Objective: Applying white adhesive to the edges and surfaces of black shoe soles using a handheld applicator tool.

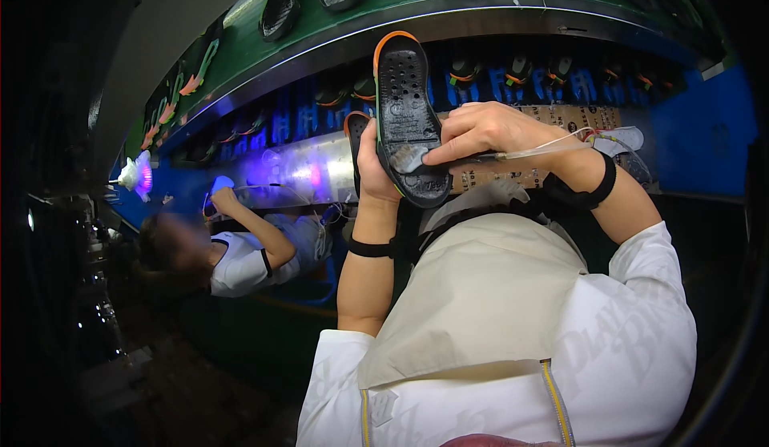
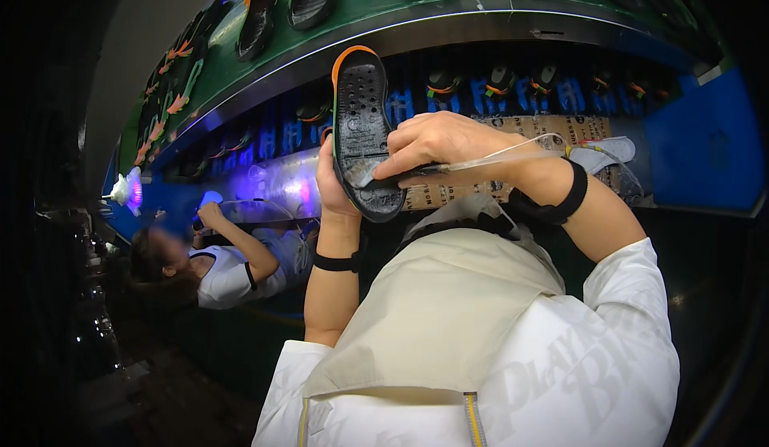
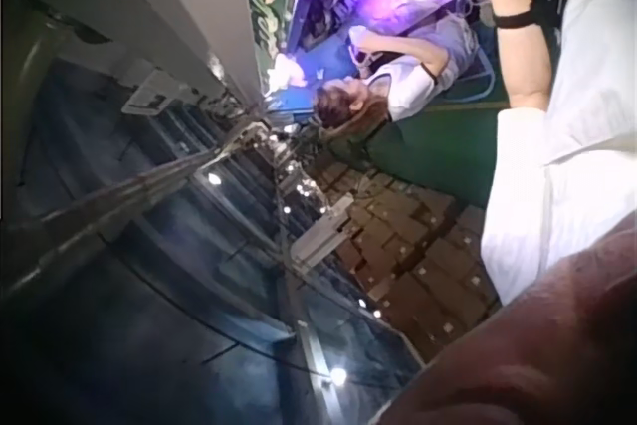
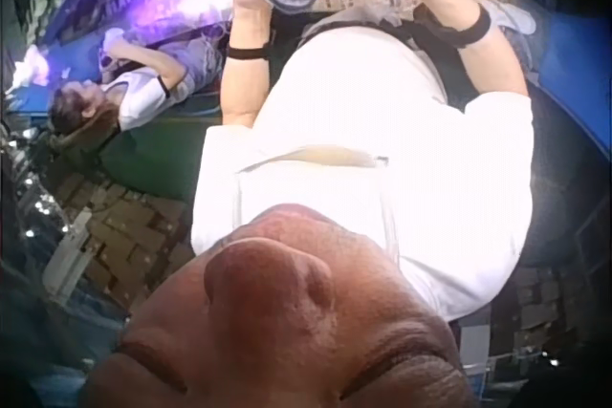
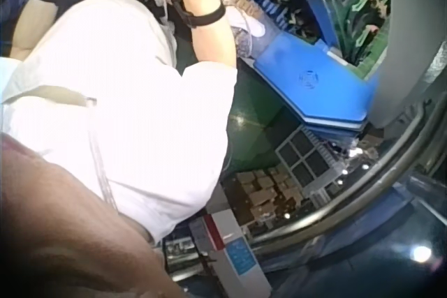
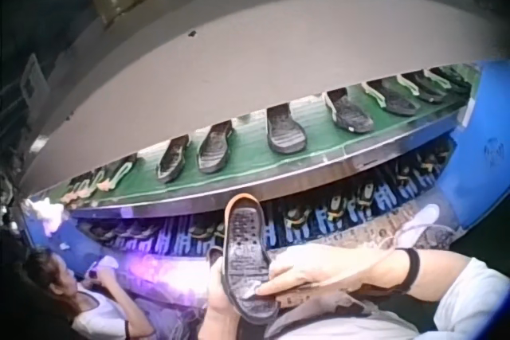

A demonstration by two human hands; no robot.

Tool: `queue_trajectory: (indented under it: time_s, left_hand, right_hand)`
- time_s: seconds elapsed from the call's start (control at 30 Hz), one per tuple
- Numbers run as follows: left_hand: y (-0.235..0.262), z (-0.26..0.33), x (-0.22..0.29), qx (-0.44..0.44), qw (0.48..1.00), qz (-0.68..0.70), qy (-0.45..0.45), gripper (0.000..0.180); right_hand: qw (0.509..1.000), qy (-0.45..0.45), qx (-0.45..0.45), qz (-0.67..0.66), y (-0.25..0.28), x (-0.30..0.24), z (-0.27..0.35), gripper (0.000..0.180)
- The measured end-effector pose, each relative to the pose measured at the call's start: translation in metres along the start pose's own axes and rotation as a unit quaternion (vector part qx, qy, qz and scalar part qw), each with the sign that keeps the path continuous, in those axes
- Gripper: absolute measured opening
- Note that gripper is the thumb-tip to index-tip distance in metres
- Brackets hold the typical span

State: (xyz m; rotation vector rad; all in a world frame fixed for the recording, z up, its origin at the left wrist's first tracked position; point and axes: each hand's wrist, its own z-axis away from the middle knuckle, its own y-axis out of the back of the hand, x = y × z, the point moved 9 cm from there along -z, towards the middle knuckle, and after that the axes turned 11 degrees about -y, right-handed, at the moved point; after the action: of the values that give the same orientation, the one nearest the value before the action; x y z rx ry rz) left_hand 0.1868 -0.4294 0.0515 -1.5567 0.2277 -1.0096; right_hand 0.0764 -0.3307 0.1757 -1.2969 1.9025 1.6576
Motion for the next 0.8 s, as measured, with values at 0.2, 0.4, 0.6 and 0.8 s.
queue_trajectory:
  time_s: [0.2,0.4,0.6,0.8]
  left_hand:
    - [-0.020,0.007,-0.006,-0.068,0.997,0.014,0.033,0.063]
    - [-0.013,0.008,-0.003,-0.002,0.997,0.074,0.028,0.072]
    - [-0.005,0.007,0.010,-0.067,0.994,-0.077,-0.033,0.061]
    - [0.004,0.014,0.013,-0.037,0.979,-0.179,-0.086,0.057]
  right_hand:
    - [0.975,-0.120,0.072,-0.174,0.033,0.021,-0.005,0.027]
    - [0.974,-0.126,0.113,0.152,0.015,0.011,-0.004,0.034]
    - [0.943,-0.207,0.059,-0.255,0.021,0.032,0.018,0.026]
    - [0.897,-0.305,0.191,-0.258,0.014,0.076,0.030,0.027]
